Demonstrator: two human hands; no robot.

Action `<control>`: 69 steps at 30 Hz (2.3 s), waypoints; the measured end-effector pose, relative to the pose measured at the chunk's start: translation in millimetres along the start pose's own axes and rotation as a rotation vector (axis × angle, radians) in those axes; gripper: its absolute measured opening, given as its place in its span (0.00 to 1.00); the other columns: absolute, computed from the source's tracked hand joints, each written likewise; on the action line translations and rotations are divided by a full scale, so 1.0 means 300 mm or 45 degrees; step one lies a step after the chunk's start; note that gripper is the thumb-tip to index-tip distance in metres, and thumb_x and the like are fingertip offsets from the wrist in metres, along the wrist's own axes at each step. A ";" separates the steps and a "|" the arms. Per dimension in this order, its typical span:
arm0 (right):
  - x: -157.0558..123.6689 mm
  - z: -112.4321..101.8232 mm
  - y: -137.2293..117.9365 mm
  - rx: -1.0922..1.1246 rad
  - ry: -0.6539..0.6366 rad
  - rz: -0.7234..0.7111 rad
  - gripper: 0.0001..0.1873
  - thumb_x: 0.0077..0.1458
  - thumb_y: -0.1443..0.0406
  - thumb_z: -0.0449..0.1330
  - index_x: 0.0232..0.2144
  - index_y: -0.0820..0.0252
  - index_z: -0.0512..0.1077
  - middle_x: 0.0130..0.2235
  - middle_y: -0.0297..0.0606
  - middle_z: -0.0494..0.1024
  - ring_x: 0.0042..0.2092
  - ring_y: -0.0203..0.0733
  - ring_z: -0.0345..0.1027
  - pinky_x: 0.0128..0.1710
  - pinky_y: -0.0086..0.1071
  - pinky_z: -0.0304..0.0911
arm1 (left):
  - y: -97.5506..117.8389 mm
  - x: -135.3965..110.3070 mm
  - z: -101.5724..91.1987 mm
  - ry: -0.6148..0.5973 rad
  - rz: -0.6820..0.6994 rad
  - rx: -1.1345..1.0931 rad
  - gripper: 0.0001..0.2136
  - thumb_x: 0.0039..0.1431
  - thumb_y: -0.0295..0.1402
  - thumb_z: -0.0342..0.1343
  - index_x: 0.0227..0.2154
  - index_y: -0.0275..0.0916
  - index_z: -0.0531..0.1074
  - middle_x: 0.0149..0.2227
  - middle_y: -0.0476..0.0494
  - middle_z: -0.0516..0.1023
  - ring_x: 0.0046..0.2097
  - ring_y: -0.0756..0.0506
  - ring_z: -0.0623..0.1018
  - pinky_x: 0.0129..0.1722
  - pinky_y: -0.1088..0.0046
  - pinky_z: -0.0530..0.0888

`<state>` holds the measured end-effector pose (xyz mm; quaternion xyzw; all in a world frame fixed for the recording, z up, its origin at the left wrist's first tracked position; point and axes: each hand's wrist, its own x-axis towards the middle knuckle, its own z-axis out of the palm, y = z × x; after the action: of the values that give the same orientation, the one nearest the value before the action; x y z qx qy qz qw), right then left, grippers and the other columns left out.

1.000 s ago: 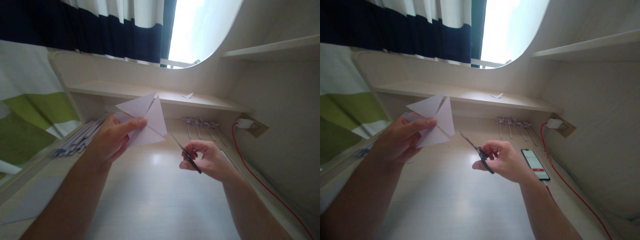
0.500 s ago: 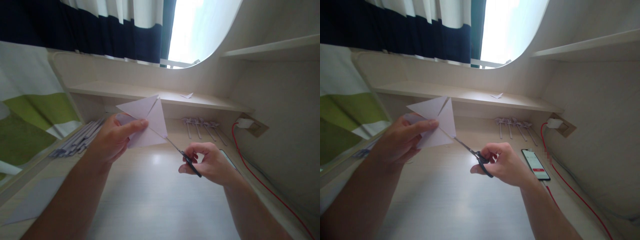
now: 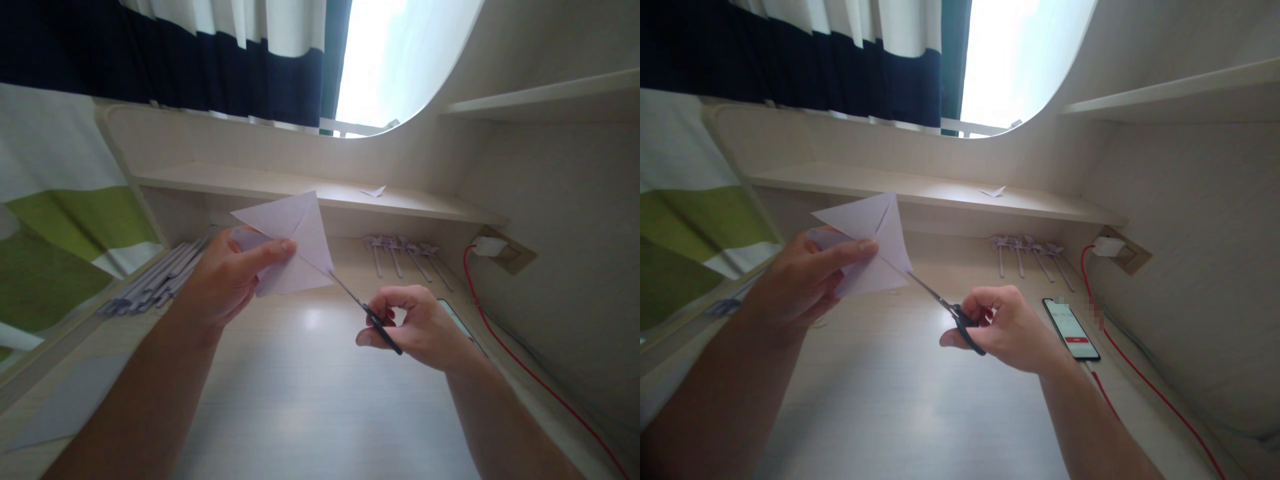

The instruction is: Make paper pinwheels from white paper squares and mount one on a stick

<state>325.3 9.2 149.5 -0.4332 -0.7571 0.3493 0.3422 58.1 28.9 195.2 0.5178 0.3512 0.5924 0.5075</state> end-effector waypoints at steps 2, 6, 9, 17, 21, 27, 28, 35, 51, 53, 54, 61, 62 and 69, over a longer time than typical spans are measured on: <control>0.000 0.000 -0.003 -0.009 0.001 0.003 0.20 0.43 0.55 0.79 0.23 0.61 0.76 0.23 0.30 0.72 0.26 0.33 0.60 0.25 0.29 0.55 | 0.004 -0.001 0.004 0.002 -0.003 0.007 0.10 0.41 0.35 0.74 0.22 0.39 0.78 0.12 0.52 0.63 0.26 0.45 0.77 0.25 0.77 0.73; 0.000 0.002 -0.005 -0.004 0.000 0.020 0.20 0.43 0.54 0.79 0.23 0.61 0.75 0.23 0.30 0.72 0.27 0.33 0.60 0.25 0.29 0.55 | 0.014 -0.005 0.013 0.017 0.009 0.016 0.11 0.41 0.34 0.74 0.20 0.39 0.76 0.10 0.53 0.59 0.27 0.44 0.78 0.26 0.77 0.74; 0.000 0.001 -0.005 0.008 -0.006 0.027 0.20 0.43 0.55 0.79 0.23 0.61 0.75 0.22 0.30 0.71 0.26 0.32 0.60 0.25 0.28 0.54 | 0.017 -0.008 0.015 0.020 0.017 0.021 0.12 0.41 0.34 0.74 0.19 0.39 0.75 0.11 0.52 0.61 0.27 0.44 0.78 0.27 0.77 0.74; -0.003 -0.001 0.003 0.007 -0.015 0.060 0.25 0.43 0.54 0.79 0.19 0.61 0.69 0.21 0.27 0.67 0.25 0.31 0.56 0.23 0.28 0.50 | -0.004 -0.002 -0.007 0.008 0.010 0.019 0.11 0.43 0.34 0.74 0.19 0.39 0.76 0.12 0.52 0.63 0.26 0.46 0.78 0.27 0.78 0.74; -0.001 -0.014 0.011 -0.009 -0.121 0.129 0.21 0.45 0.55 0.78 0.23 0.60 0.72 0.24 0.29 0.70 0.27 0.33 0.60 0.25 0.28 0.53 | -0.013 0.000 -0.009 0.029 0.004 0.000 0.08 0.43 0.33 0.74 0.23 0.38 0.80 0.17 0.50 0.73 0.27 0.48 0.77 0.27 0.78 0.74; 0.020 -0.052 0.032 -0.001 -0.059 0.193 0.21 0.46 0.51 0.76 0.26 0.62 0.76 0.25 0.32 0.73 0.27 0.34 0.62 0.25 0.29 0.55 | -0.025 0.006 -0.018 0.122 0.019 0.097 0.09 0.44 0.34 0.74 0.29 0.40 0.84 0.32 0.44 0.85 0.32 0.44 0.82 0.29 0.75 0.76; 0.025 -0.053 0.032 0.054 0.038 0.184 0.21 0.46 0.51 0.76 0.26 0.62 0.77 0.25 0.34 0.74 0.27 0.34 0.63 0.24 0.29 0.56 | -0.029 0.006 -0.022 0.113 0.023 0.142 0.09 0.44 0.34 0.74 0.31 0.41 0.84 0.33 0.44 0.85 0.33 0.43 0.82 0.30 0.75 0.77; 0.032 -0.019 0.006 0.283 0.485 0.014 0.17 0.44 0.54 0.78 0.29 0.60 0.81 0.29 0.39 0.81 0.29 0.39 0.71 0.28 0.31 0.67 | -0.060 -0.005 0.001 -0.373 -0.187 0.509 0.06 0.51 0.37 0.70 0.30 0.41 0.85 0.30 0.45 0.84 0.27 0.45 0.79 0.23 0.76 0.70; 0.030 0.033 0.057 0.320 0.420 -0.009 0.15 0.43 0.58 0.78 0.26 0.60 0.80 0.26 0.36 0.79 0.28 0.38 0.69 0.27 0.31 0.63 | -0.110 -0.003 0.020 -0.673 -0.327 0.579 0.09 0.54 0.36 0.66 0.35 0.37 0.83 0.32 0.43 0.84 0.31 0.44 0.80 0.28 0.74 0.73; 0.037 0.036 0.052 0.363 0.470 0.015 0.15 0.44 0.57 0.77 0.26 0.60 0.80 0.26 0.36 0.79 0.28 0.38 0.69 0.27 0.31 0.65 | -0.116 0.007 0.014 -0.602 -0.300 0.522 0.11 0.52 0.37 0.68 0.36 0.37 0.83 0.34 0.41 0.85 0.32 0.43 0.81 0.30 0.72 0.75; 0.041 0.039 0.048 0.378 0.497 0.027 0.15 0.44 0.57 0.77 0.26 0.60 0.80 0.25 0.36 0.79 0.27 0.38 0.69 0.27 0.31 0.65 | -0.117 0.013 0.012 -0.559 -0.275 0.508 0.12 0.51 0.37 0.69 0.37 0.37 0.84 0.35 0.41 0.85 0.33 0.42 0.82 0.30 0.71 0.75; 0.060 0.064 0.029 0.446 0.604 0.090 0.17 0.41 0.55 0.76 0.24 0.60 0.77 0.23 0.36 0.79 0.25 0.38 0.70 0.24 0.30 0.64 | -0.126 0.031 0.034 -0.224 -0.089 0.401 0.07 0.50 0.35 0.69 0.31 0.38 0.84 0.30 0.46 0.82 0.29 0.48 0.77 0.28 0.77 0.70; 0.060 0.067 0.031 0.463 0.609 0.091 0.17 0.41 0.55 0.77 0.25 0.60 0.77 0.24 0.36 0.79 0.25 0.37 0.70 0.24 0.30 0.64 | -0.130 0.032 0.038 -0.195 -0.088 0.348 0.07 0.49 0.35 0.70 0.30 0.38 0.84 0.30 0.46 0.82 0.29 0.48 0.77 0.28 0.77 0.70; 0.070 0.053 0.056 0.490 0.438 0.148 0.18 0.38 0.56 0.78 0.24 0.61 0.77 0.24 0.37 0.79 0.25 0.37 0.70 0.25 0.29 0.64 | -0.143 0.043 0.035 -0.024 -0.066 0.107 0.12 0.41 0.34 0.75 0.32 0.39 0.84 0.32 0.45 0.84 0.30 0.47 0.79 0.32 0.73 0.75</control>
<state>311.0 30.8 131.8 -0.4560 -0.5814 0.4271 0.5212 79.2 50.5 160.4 0.5349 0.3842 0.5590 0.5038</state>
